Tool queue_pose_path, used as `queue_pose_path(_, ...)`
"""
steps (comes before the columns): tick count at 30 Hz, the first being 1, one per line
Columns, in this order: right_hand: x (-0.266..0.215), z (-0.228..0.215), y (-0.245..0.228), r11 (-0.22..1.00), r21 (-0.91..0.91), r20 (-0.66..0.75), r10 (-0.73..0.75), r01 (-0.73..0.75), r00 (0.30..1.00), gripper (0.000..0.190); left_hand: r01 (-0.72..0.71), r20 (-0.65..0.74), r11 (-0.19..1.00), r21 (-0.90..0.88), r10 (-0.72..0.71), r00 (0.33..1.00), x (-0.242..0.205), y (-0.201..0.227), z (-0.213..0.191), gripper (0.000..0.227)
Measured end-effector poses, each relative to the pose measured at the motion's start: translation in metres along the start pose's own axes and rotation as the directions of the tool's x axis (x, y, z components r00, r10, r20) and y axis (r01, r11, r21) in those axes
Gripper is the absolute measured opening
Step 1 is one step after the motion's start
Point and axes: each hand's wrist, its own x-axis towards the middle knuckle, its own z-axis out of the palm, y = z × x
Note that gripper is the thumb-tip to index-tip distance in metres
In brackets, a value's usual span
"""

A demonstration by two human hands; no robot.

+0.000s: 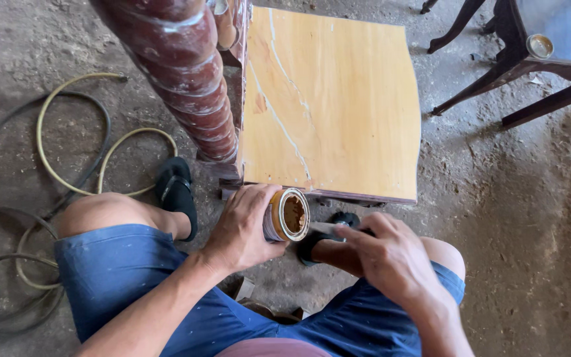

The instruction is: The person paints a wooden chair using a small brush and a container of brown paint.

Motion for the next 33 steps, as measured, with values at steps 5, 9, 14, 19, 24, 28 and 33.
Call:
queue_pose_path(5,0.015,-0.014,0.006,0.941,-0.053,-0.001,0.335,-0.335,0.942,0.019,0.122,-0.039,0.988,-0.09,-0.126,0.991,-0.002,-0.009,0.002,0.087)
queue_pose_path(9,0.067,0.006,0.006,0.962,-0.027,-0.11,0.268,-0.272,0.957,0.01,0.096,0.062,0.995,-0.009,-0.095,0.994,-0.002,-0.006,0.011,0.09)
queue_pose_path(14,0.159,0.043,0.012,0.961,-0.043,-0.07,0.272,-0.275,0.96,0.03,0.114,0.124,0.993,0.038,-0.118,0.985,0.0,-0.01,0.009,0.087)
queue_pose_path(19,0.198,0.068,0.017,0.98,-0.047,-0.109,0.186,-0.191,0.977,0.039,0.1,0.175,0.993,0.058,-0.109,0.979,-0.001,-0.019,0.012,0.092)
queue_pose_path(24,0.213,0.081,0.018,0.967,-0.068,-0.084,0.24,-0.246,0.967,0.038,0.073,0.184,0.995,0.069,-0.085,0.979,-0.003,-0.023,0.016,0.09)
queue_pose_path(28,0.223,0.089,0.023,0.943,-0.188,-0.035,0.272,-0.273,0.962,0.02,0.09,0.186,0.995,0.051,-0.098,0.978,-0.001,-0.024,0.018,0.091)
queue_pose_path(33,0.228,0.088,0.019,0.953,-0.167,-0.006,0.253,-0.251,0.967,0.019,0.066,0.158,0.998,0.021,-0.069,0.985,-0.001,-0.023,0.017,0.083)
